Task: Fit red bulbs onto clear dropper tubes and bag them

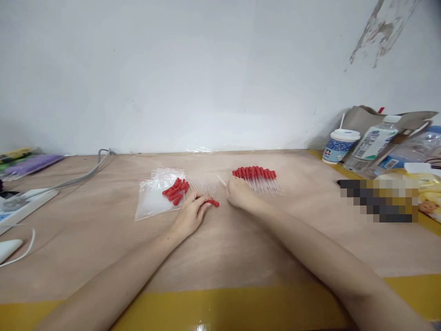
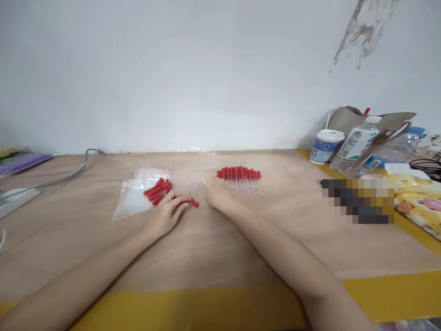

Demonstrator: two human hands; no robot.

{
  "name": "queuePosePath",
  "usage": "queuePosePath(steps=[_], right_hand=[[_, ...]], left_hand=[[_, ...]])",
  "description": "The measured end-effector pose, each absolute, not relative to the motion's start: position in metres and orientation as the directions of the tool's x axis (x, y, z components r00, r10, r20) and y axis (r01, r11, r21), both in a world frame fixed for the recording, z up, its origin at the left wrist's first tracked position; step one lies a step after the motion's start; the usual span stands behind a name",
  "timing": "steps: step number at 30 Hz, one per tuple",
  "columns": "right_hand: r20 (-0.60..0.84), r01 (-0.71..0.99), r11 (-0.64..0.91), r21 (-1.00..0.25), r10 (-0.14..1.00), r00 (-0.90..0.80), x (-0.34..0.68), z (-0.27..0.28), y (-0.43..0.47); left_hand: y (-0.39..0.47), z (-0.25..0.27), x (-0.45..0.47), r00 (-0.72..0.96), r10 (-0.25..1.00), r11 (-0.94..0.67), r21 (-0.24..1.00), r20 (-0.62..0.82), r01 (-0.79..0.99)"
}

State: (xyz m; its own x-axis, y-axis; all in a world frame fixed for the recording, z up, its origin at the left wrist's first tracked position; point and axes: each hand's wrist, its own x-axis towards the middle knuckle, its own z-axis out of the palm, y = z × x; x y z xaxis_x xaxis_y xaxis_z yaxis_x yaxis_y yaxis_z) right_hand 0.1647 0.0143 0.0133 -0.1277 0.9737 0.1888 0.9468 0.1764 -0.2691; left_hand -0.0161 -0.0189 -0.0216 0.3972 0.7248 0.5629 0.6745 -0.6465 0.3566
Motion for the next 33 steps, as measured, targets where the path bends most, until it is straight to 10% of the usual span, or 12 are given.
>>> queuePosePath(steps=[10,33], right_hand=[[0.647,0.551,0.764,-0.335,0.612,-0.455,0.231,-0.023,-0.041],[0.589,0.493,0.763,-0.419,0.641,-0.492,0.222,-0.030,-0.042]], left_hand=[[-0.028,-0.023,-0.002,0.412,0.779,-0.627,0.553,0.473,0.549],[-0.029,-0.036,-0.001,0.454,0.803,-0.564,0.738,0.385,0.371]])
